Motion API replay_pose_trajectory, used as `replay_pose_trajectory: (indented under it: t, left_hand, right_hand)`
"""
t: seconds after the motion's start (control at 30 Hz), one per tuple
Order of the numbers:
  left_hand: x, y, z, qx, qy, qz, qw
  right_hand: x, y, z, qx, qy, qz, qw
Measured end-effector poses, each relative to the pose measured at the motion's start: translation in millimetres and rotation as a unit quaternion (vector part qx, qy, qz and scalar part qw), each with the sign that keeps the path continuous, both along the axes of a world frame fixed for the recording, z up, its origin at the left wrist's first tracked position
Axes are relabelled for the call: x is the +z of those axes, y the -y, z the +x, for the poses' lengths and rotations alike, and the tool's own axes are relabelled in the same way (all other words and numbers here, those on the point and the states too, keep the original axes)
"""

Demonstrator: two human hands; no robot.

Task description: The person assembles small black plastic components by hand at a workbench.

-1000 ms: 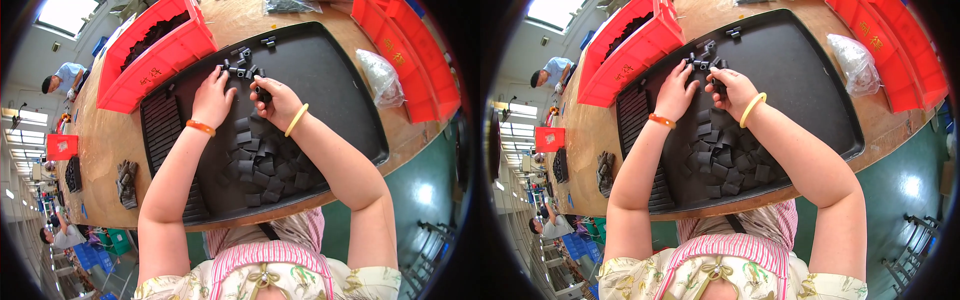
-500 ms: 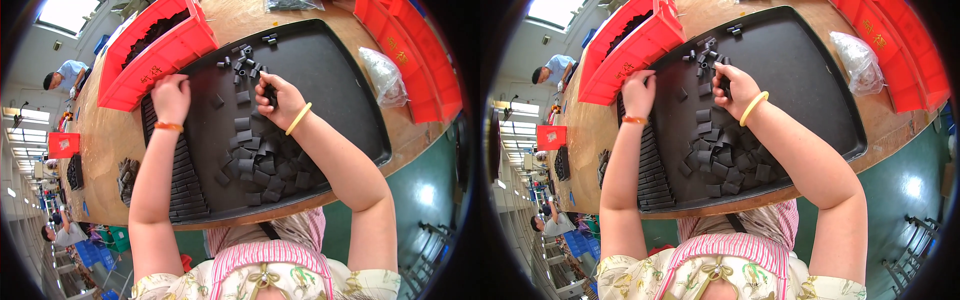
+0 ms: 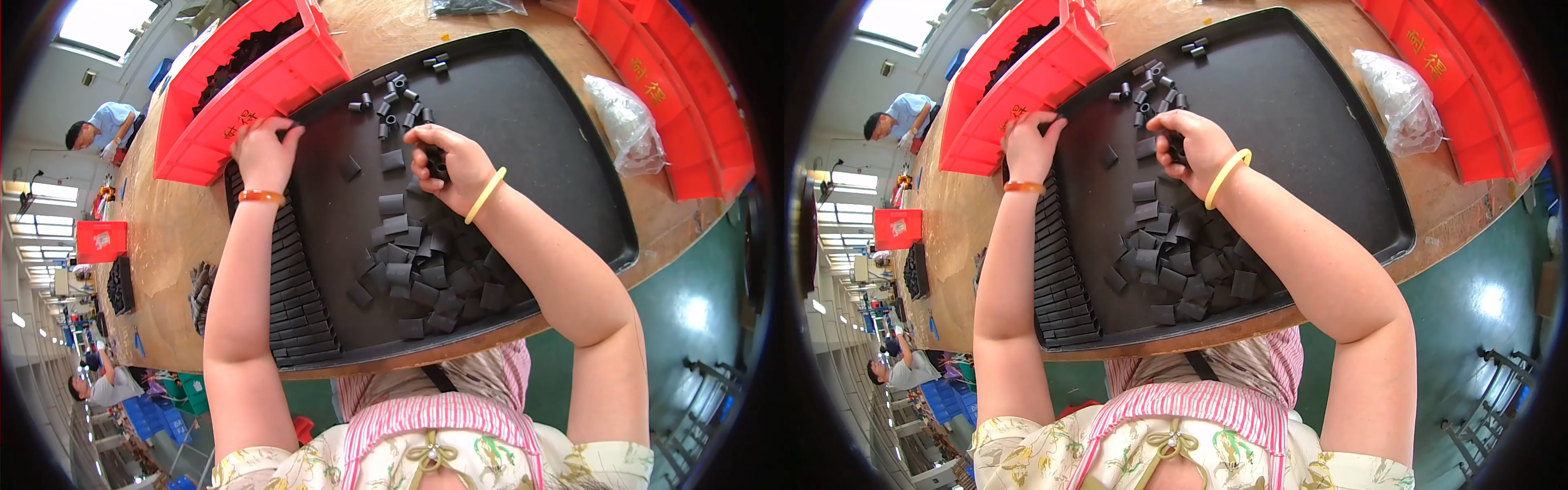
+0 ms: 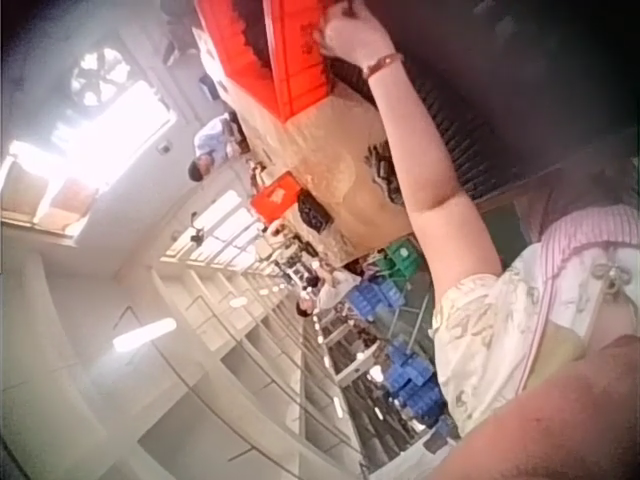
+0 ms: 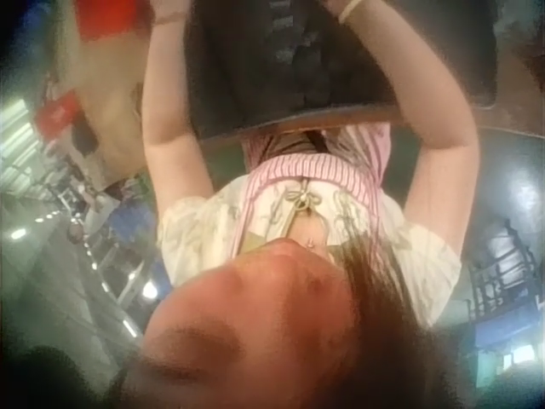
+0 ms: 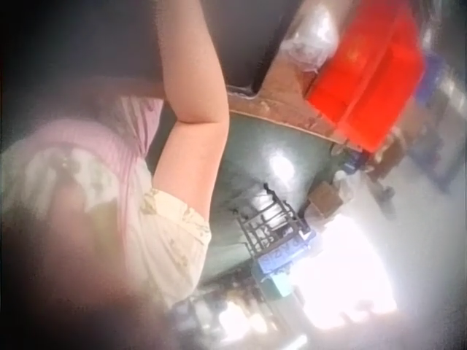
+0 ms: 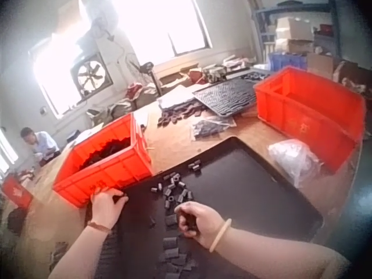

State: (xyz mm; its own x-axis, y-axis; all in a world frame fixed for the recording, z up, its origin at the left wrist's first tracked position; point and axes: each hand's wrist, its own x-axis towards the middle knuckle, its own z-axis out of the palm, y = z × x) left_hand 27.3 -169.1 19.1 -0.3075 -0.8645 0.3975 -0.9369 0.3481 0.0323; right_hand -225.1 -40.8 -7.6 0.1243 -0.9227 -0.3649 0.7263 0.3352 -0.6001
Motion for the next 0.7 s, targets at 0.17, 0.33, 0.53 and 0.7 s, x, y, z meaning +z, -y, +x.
replay_pose_trajectory:
  t: [0.17, 0.33, 0.53, 0.7]
  left_hand:
    - [21, -90, -72, -0.207, -0.252, 0.213, 0.921]
    - [18, -107, -74, -0.244, -0.238, 0.164, 0.926]
    - [-16, -77, -34, -0.106, -0.075, 0.1, 0.986]
    - [-27, -59, -22, -0.023, -0.164, 0.199, 0.966]
  right_hand:
    - [-3, -5, -5, 0.092, -0.007, -0.023, 0.995]
    - [-7, -4, 7, 0.124, -0.018, -0.098, 0.987]
    - [-4, -3, 0, 0.047, 0.034, -0.079, 0.995]
    - [-6, -4, 4, 0.059, -0.006, -0.051, 0.997]
